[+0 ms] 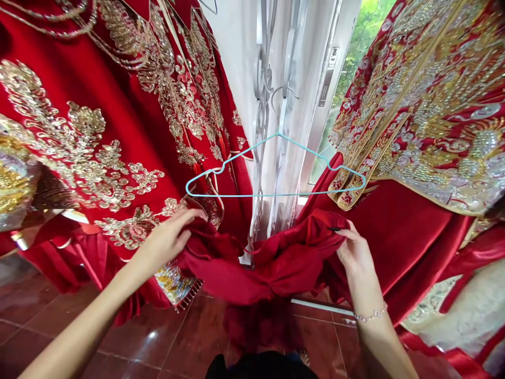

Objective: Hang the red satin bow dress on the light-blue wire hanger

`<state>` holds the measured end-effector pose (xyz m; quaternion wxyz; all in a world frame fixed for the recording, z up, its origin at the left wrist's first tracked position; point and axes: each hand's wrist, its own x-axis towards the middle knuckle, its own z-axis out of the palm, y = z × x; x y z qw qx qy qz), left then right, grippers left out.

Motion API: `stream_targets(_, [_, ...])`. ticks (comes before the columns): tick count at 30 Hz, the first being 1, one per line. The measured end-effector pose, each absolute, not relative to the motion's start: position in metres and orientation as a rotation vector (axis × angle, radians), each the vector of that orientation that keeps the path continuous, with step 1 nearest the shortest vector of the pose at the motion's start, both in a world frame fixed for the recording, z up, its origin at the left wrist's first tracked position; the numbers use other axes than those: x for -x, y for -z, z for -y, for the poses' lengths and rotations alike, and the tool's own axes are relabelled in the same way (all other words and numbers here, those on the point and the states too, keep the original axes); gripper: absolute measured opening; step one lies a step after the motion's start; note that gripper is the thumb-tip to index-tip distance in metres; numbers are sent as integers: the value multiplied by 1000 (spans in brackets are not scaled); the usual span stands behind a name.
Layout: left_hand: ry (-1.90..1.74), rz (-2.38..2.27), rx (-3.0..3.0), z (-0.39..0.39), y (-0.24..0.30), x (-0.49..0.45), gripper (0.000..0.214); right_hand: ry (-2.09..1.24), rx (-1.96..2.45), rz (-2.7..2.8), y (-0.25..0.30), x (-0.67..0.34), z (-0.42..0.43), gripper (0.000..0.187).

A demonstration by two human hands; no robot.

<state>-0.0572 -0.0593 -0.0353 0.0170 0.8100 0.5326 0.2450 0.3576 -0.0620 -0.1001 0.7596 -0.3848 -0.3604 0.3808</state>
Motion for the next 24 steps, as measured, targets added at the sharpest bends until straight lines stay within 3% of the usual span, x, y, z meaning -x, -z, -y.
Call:
stream_targets(3, [-544, -1617, -2506, 64, 64, 61, 42, -896, 839, 731, 115, -342, 68, 28])
stream_targets(13, [68, -2236, -2336, 50, 118, 72, 42, -816, 843, 682, 125, -322, 87, 29])
stream_targets(15, [-11, -2206, -2270, 51, 125, 68, 40, -805, 877, 652, 128, -317, 90, 34])
stream_targets(20, [-726, -1757, -1832, 44, 140, 51, 23, -720, 938, 559, 132, -309, 95, 47])
stream_targets(24, [-826, -1563, -1677, 37, 147, 29, 27, -665, 995, 594, 133, -310, 98, 82])
